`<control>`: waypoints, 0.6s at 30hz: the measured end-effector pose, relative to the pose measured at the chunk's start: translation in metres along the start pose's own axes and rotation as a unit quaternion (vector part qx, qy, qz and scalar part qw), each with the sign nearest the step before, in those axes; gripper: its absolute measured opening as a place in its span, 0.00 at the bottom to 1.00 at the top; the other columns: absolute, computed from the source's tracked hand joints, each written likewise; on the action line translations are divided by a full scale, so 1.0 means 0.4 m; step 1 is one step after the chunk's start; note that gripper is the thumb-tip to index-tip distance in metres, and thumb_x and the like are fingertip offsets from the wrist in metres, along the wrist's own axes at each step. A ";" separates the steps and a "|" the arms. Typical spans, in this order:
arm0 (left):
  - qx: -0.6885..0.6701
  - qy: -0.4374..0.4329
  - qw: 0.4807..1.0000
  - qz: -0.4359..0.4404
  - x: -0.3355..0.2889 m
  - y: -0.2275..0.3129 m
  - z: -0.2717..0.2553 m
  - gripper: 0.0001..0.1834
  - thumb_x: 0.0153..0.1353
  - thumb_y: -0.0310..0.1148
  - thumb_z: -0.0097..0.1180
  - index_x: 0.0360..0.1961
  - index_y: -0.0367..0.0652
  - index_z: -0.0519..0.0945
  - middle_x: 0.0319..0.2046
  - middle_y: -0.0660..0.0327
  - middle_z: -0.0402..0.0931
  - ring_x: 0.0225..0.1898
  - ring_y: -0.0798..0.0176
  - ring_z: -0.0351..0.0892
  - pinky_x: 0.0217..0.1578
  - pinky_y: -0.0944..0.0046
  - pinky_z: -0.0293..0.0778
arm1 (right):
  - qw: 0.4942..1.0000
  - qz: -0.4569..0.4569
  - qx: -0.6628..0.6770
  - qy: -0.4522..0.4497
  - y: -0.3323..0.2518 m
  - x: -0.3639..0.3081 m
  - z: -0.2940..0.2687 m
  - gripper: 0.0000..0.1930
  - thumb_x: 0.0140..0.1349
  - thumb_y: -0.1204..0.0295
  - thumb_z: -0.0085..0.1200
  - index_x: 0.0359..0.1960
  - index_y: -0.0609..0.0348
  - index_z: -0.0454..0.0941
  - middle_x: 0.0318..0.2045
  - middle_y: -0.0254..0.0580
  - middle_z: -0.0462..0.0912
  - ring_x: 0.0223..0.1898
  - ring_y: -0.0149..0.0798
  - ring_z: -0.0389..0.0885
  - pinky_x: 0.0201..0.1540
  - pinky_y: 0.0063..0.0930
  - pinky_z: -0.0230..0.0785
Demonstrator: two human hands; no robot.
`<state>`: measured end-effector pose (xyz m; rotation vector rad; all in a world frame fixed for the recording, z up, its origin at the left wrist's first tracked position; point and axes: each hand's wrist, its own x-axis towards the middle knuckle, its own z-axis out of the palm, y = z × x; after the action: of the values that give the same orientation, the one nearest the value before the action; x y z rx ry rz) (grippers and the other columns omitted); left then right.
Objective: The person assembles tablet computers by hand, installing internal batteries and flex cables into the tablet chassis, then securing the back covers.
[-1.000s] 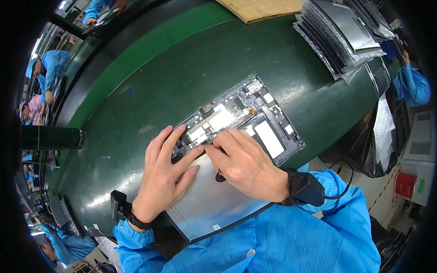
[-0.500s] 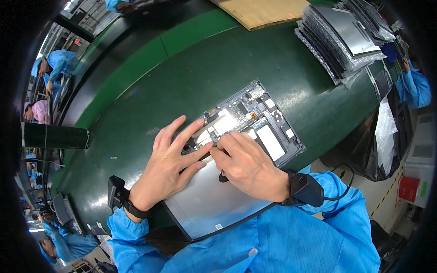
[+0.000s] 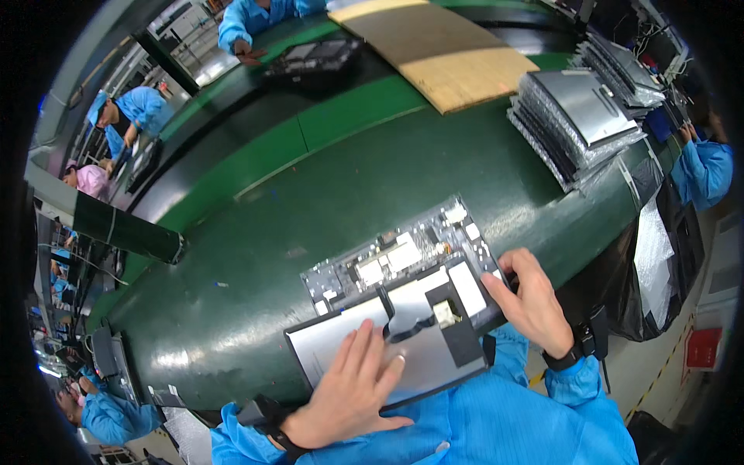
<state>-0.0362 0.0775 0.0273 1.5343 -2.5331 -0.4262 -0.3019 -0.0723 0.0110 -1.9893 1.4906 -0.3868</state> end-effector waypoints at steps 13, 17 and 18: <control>0.186 0.141 0.962 -0.138 0.014 -0.372 -0.148 0.37 0.44 0.23 0.68 0.60 0.44 0.75 0.61 0.45 0.71 0.63 0.41 0.71 0.63 0.46 0.68 | 0.781 -0.031 0.610 -0.128 -0.207 0.383 0.213 0.30 0.72 0.71 0.55 0.72 0.62 0.57 0.56 0.50 0.80 0.54 0.43 0.83 0.52 0.42 0.82; 0.194 0.222 0.934 -0.203 0.000 -0.604 -0.168 0.33 0.53 0.26 0.68 0.62 0.42 0.76 0.63 0.42 0.72 0.63 0.38 0.73 0.63 0.46 0.70 | 0.735 -0.029 0.663 -0.141 -0.444 0.633 0.416 0.30 0.72 0.75 0.54 0.72 0.60 0.57 0.60 0.49 0.74 0.55 0.45 0.81 0.54 0.48 0.81; 0.180 0.226 0.929 -0.231 0.008 -0.660 -0.153 0.31 0.55 0.25 0.65 0.63 0.41 0.76 0.63 0.42 0.72 0.62 0.37 0.74 0.62 0.46 0.71 | 0.735 -0.011 0.665 -0.131 -0.488 0.681 0.468 0.30 0.71 0.77 0.53 0.72 0.60 0.58 0.57 0.49 0.76 0.52 0.44 0.82 0.50 0.45 0.83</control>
<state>0.2013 -0.0507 0.0019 2.0746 -1.9554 0.3429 0.0398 -0.2379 -0.0446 -0.8020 0.5775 -0.8309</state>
